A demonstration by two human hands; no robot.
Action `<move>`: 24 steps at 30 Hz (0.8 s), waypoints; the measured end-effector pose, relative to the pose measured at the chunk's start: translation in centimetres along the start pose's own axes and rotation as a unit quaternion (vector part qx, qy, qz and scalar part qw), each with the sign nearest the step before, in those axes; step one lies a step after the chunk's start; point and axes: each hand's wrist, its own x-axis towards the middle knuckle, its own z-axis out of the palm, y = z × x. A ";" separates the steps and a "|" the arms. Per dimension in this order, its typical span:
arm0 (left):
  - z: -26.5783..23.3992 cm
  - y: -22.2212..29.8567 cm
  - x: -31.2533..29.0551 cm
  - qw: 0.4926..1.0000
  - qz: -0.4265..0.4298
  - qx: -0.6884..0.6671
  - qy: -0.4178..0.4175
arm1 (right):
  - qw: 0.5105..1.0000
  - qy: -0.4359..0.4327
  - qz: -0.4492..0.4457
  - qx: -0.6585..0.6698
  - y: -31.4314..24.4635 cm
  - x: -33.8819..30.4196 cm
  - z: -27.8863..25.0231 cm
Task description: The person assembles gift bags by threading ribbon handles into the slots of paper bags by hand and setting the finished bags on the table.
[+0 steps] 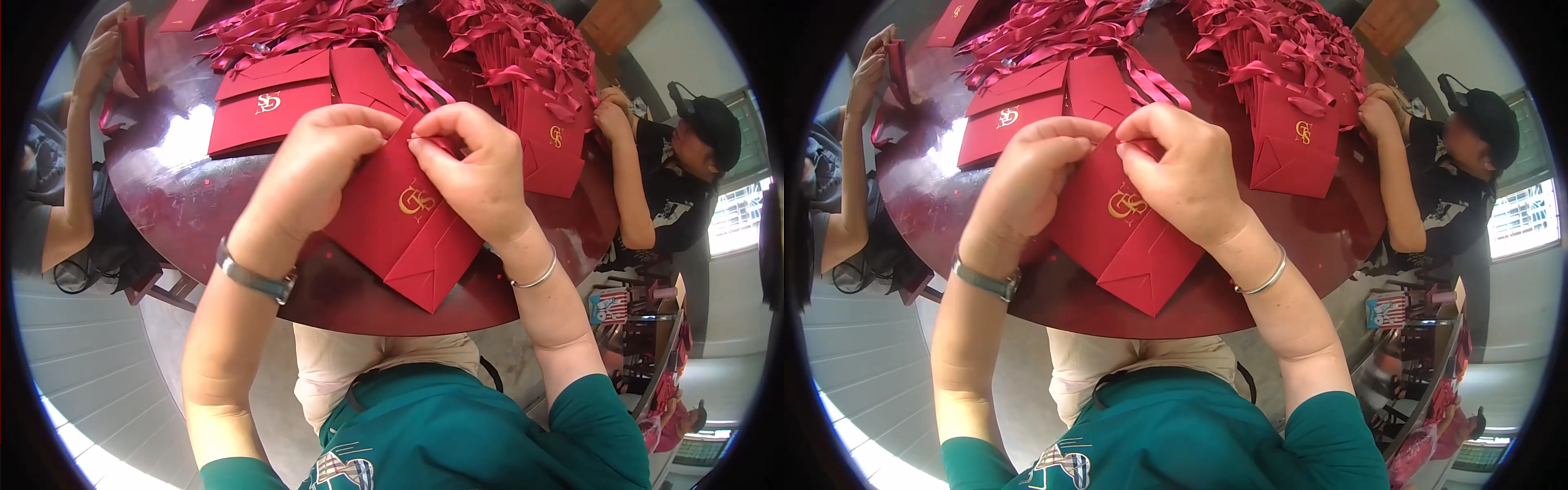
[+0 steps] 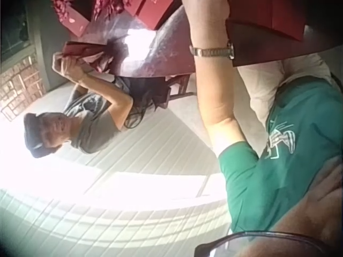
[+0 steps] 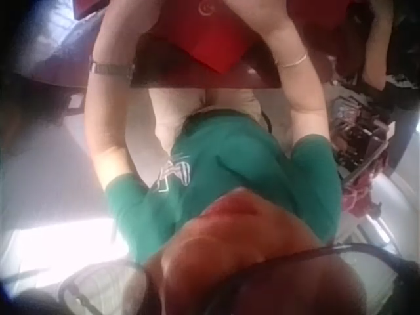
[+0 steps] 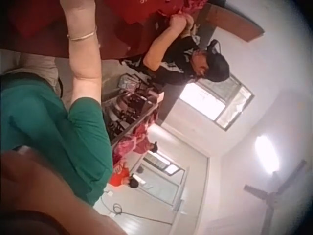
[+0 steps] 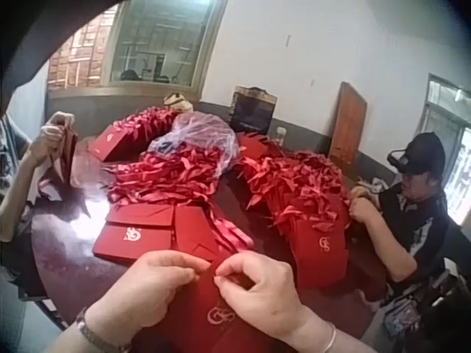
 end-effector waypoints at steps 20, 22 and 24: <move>0.8 0.1 -0.7 0.915 0.120 0.385 0.022 | 0.962 -0.242 0.051 0.113 1.9 2.4 -2.4; 1.2 -0.1 -0.8 0.911 0.131 0.391 0.020 | 0.958 -0.257 0.040 0.121 2.2 2.5 -2.5; 1.2 -0.3 -0.8 0.906 0.142 0.398 0.020 | 0.952 -0.274 0.028 0.131 2.4 2.5 -2.5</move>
